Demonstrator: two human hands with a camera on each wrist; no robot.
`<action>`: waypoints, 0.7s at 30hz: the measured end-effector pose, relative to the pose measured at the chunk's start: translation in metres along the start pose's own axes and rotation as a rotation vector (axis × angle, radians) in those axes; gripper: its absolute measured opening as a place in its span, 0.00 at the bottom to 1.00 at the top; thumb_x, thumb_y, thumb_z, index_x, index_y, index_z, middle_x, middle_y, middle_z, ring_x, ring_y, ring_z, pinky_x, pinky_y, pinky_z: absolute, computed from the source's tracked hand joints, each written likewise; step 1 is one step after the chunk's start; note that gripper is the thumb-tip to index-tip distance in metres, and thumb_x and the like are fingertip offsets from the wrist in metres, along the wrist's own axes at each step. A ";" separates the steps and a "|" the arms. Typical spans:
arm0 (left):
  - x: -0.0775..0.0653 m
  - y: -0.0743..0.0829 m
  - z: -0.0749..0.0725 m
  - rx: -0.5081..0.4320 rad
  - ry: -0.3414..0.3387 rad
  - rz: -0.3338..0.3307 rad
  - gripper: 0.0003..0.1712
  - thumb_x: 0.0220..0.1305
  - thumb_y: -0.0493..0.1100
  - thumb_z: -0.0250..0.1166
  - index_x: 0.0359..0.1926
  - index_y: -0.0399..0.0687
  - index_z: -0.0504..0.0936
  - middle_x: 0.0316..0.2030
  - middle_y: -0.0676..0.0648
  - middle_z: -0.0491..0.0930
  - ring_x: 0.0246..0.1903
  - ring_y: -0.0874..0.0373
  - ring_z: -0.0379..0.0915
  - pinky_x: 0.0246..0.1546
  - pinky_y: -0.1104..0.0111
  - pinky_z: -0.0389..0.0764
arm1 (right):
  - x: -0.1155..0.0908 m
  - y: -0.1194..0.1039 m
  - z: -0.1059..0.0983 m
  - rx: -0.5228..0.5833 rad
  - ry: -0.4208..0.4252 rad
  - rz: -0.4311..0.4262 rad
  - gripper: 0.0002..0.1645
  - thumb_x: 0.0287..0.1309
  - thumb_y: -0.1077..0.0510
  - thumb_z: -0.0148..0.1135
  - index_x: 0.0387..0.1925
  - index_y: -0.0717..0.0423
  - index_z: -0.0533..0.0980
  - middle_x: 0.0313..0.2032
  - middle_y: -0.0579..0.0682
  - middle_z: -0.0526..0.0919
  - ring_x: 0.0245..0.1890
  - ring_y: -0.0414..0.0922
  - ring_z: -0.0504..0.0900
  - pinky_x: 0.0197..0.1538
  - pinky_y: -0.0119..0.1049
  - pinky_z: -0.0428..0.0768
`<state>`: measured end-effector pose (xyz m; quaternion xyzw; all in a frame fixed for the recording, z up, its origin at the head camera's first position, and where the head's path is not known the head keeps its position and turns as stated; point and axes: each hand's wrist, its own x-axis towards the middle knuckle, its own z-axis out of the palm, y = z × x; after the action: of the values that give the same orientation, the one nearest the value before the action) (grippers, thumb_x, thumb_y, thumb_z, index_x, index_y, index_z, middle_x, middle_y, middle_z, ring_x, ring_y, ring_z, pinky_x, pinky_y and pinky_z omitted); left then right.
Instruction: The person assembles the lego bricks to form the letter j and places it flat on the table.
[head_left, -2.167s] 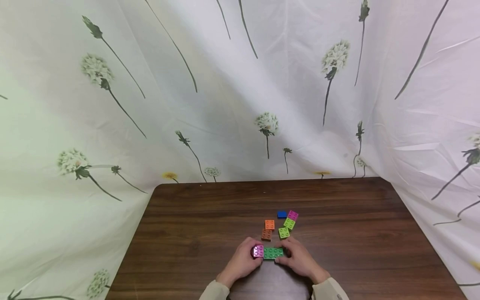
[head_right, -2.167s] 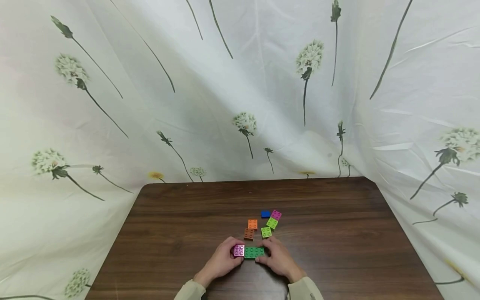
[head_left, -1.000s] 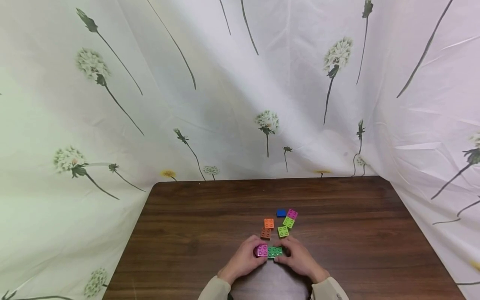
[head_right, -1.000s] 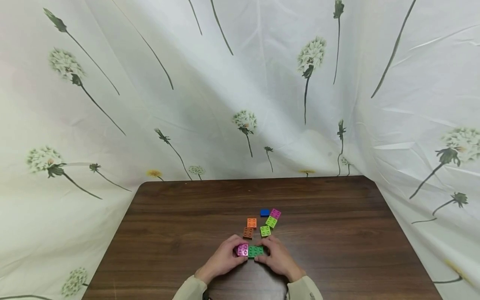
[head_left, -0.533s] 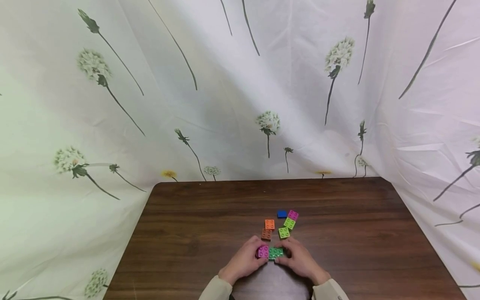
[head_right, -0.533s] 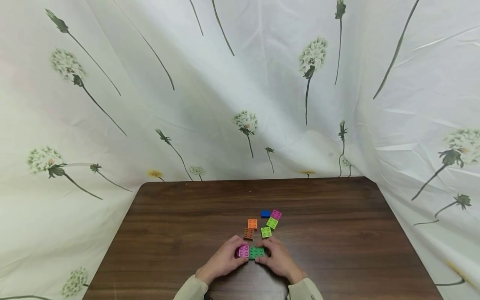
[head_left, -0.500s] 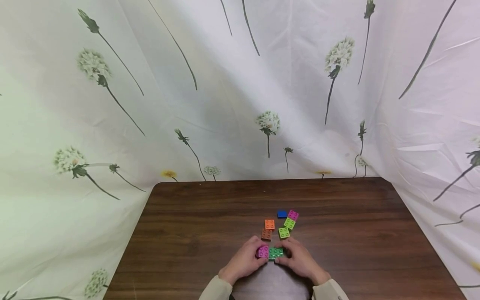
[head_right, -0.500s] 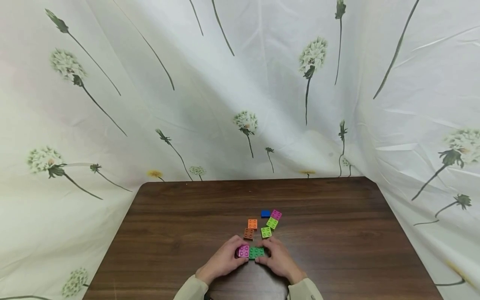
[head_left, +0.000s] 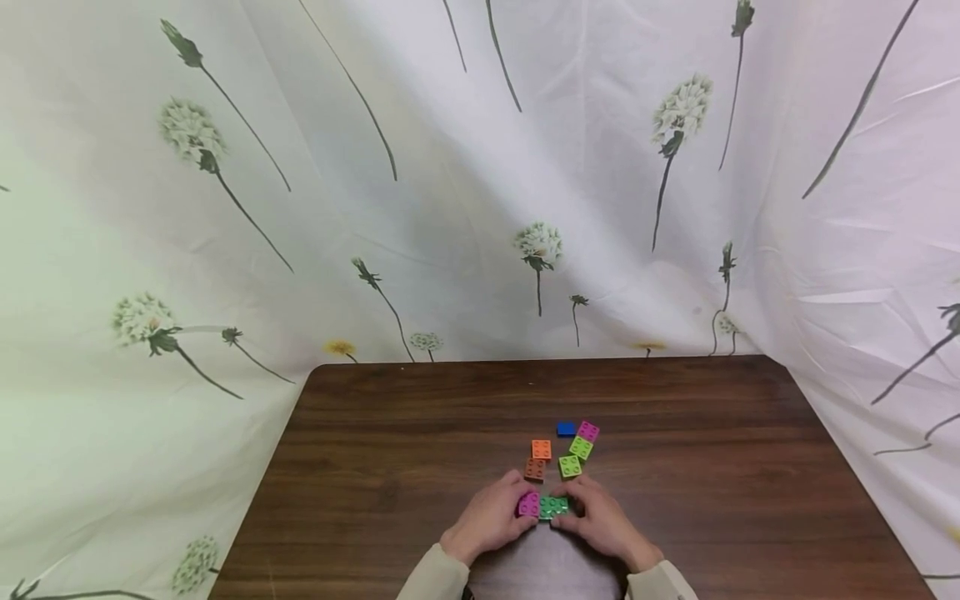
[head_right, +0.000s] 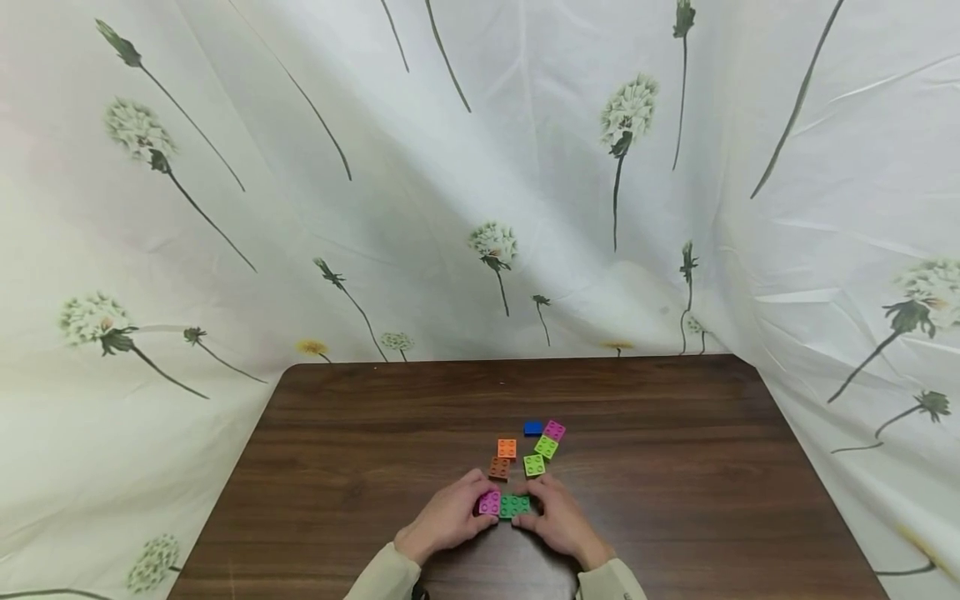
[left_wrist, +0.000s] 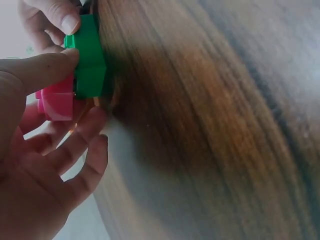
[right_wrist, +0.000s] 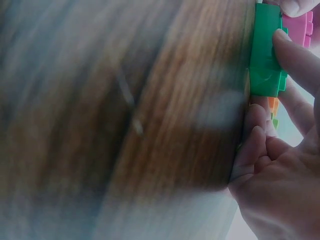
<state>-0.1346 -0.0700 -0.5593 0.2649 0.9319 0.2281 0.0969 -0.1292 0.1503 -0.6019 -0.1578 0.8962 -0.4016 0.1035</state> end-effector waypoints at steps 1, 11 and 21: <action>0.000 0.000 0.000 -0.006 0.004 0.006 0.19 0.56 0.49 0.69 0.48 0.50 0.81 0.35 0.58 0.68 0.28 0.70 0.61 0.29 0.77 0.66 | 0.000 0.000 0.000 0.000 0.001 0.000 0.18 0.52 0.44 0.69 0.44 0.43 0.79 0.38 0.40 0.74 0.33 0.34 0.68 0.36 0.29 0.66; -0.001 -0.002 0.005 -0.064 0.014 0.037 0.16 0.58 0.45 0.68 0.46 0.48 0.78 0.38 0.57 0.68 0.31 0.71 0.61 0.32 0.78 0.67 | 0.001 0.002 0.000 -0.004 0.000 -0.002 0.18 0.52 0.43 0.69 0.45 0.42 0.79 0.39 0.40 0.74 0.32 0.35 0.69 0.35 0.29 0.66; -0.001 -0.004 0.009 -0.186 0.001 -0.028 0.19 0.57 0.45 0.69 0.49 0.47 0.79 0.42 0.58 0.71 0.36 0.71 0.65 0.39 0.75 0.71 | 0.002 0.002 0.001 -0.008 -0.005 0.008 0.18 0.52 0.42 0.69 0.44 0.41 0.79 0.38 0.39 0.74 0.32 0.35 0.68 0.35 0.29 0.66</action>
<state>-0.1331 -0.0704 -0.5689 0.2415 0.9103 0.3125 0.1241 -0.1312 0.1501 -0.6039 -0.1556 0.8981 -0.3973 0.1065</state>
